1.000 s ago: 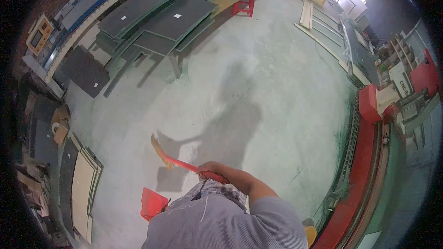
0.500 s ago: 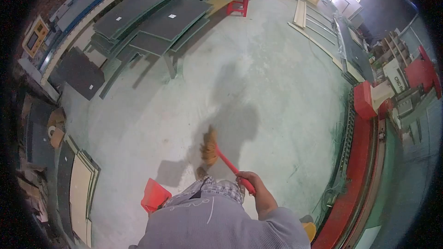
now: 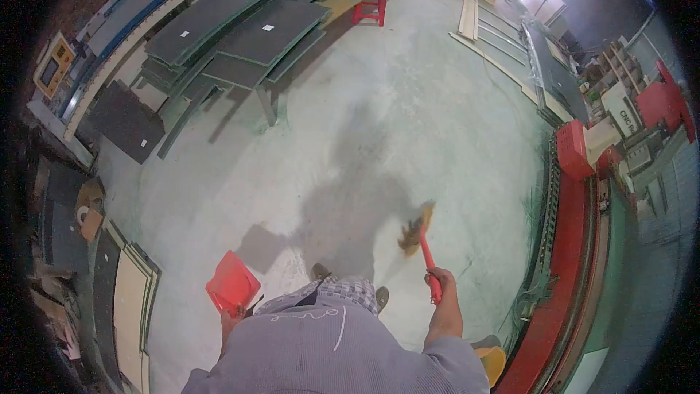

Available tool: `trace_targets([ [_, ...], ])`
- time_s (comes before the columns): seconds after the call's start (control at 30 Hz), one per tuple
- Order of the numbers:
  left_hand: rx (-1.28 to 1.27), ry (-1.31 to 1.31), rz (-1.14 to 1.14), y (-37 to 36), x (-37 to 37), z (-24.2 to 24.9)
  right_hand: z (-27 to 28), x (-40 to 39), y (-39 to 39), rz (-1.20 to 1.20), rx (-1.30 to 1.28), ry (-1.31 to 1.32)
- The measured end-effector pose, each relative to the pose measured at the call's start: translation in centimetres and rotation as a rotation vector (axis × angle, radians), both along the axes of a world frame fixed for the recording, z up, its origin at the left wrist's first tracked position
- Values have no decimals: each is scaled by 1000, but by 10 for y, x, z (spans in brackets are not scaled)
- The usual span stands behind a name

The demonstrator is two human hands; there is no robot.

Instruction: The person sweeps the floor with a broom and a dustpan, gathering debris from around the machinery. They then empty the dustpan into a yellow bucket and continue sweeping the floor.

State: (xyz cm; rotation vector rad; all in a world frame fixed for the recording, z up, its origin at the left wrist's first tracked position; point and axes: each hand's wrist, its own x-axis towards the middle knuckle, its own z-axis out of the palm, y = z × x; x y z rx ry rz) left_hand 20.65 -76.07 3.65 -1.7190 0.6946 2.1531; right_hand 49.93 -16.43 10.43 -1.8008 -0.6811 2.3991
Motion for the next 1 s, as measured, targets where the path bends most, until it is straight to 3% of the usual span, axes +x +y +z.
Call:
trace_targets([
  [0.13, -57, 46, 10, 9, -2, 7, 11, -4, 11, 100, 180, -108],
  [0.17, -65, 38, 13, 8, -7, -2, 4, -7, 18, 135, 232, -120],
  [0.27, 307, 92, 103, -33, -3, -75, -19, -11, 13, 273, 320, -190],
  [0.3, 231, 159, 6, -36, 2, -82, -26, -5, 3, 327, 329, -223],
  [0.33, 152, 215, -100, -33, 2, -82, -30, -4, -4, 338, 401, -49],
  [0.4, 93, 139, -79, -20, -1, -65, -14, -43, -20, 431, 326, -163],
  [0.57, 76, 13, -42, 10, -19, -36, 12, -140, -62, 716, 320, -61],
  [0.63, 77, -19, -36, 25, -29, -30, 33, -196, -78, 850, 305, 93],
  [0.67, 76, -35, -32, 35, -35, -26, 7, -209, -82, 795, 143, 257],
  [0.7, 74, -45, -24, 44, -42, -22, -8, -235, -89, 917, 378, 335],
  [0.77, 73, -67, -15, 64, -57, -13, -3, -293, -93, 1027, 104, 320],
  [0.83, 66, -85, -11, 86, -75, -3, -48, -348, -95, 1107, 83, 385],
  [0.9, 40, -113, -48, 102, -98, 0, -69, -408, -91, 1191, -213, 406],
  [0.93, 9, -138, -126, 102, -109, -8, -43, -436, -80, 1253, -140, 393],
  [1.0, -41, -157, -183, 128, -136, 11, -74, -475, -81, 1331, -89, 406],
])
